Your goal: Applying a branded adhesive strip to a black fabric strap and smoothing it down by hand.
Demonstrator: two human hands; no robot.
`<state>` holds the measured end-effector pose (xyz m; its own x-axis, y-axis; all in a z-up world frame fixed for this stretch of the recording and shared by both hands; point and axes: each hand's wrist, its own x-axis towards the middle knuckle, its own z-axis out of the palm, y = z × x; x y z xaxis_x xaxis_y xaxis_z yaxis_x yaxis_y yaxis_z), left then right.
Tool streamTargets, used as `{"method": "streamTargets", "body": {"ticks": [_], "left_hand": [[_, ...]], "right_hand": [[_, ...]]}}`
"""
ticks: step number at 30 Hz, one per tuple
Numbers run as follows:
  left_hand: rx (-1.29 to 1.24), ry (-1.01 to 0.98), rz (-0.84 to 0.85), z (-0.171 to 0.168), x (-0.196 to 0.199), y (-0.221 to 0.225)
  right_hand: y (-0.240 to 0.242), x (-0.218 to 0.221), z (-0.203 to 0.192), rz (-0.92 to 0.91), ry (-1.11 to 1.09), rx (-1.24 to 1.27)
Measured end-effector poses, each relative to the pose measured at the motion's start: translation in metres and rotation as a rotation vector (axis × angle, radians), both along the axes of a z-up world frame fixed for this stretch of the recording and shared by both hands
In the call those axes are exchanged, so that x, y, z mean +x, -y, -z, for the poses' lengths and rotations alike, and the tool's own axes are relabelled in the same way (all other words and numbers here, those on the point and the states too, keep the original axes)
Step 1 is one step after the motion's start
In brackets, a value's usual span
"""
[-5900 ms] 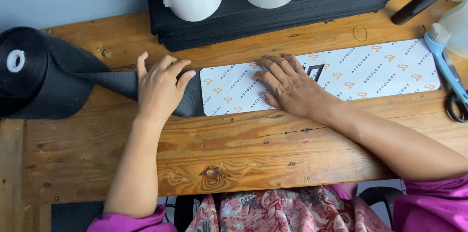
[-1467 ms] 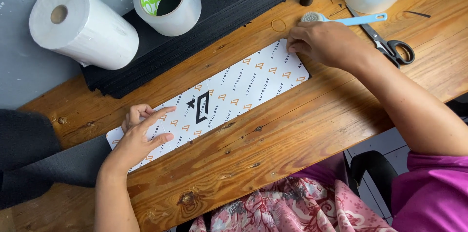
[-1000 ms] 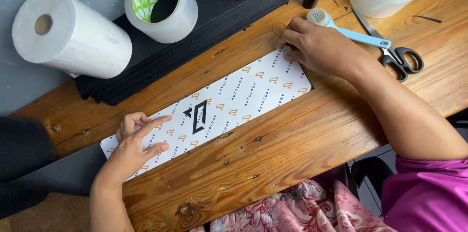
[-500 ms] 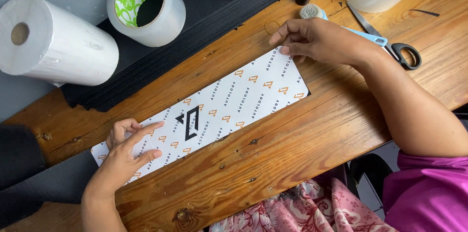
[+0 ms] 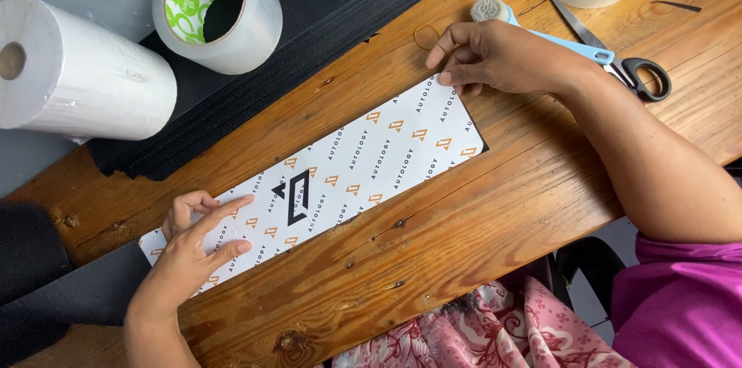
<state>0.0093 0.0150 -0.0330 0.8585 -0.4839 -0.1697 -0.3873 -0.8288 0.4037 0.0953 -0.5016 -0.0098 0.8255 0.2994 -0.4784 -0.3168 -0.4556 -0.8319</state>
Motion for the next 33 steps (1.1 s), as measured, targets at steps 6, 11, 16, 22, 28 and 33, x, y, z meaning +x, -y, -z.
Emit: {"method": "streamTargets", "body": {"ticks": [6,11,16,22,28,33], "left_hand": [[0.002,-0.016,-0.021,-0.001,-0.001,-0.001],[0.003,-0.017,-0.018,0.0,-0.001,0.0],[0.014,-0.02,-0.023,-0.001,-0.001,0.001],[0.039,-0.041,-0.024,-0.006,-0.002,0.005],[0.027,0.078,0.003,-0.016,-0.006,0.023],[-0.09,0.177,0.031,-0.01,-0.009,0.05]], "right_hand": [[0.0,0.001,0.01,0.032,0.008,0.034],[-0.001,0.002,0.009,0.03,0.026,0.001],[0.0,0.003,0.007,0.041,-0.003,-0.01],[0.004,0.004,0.012,0.01,-0.013,0.017],[0.004,0.002,0.014,0.031,0.033,0.048],[0.006,0.003,0.02,0.007,0.084,0.062]]}}
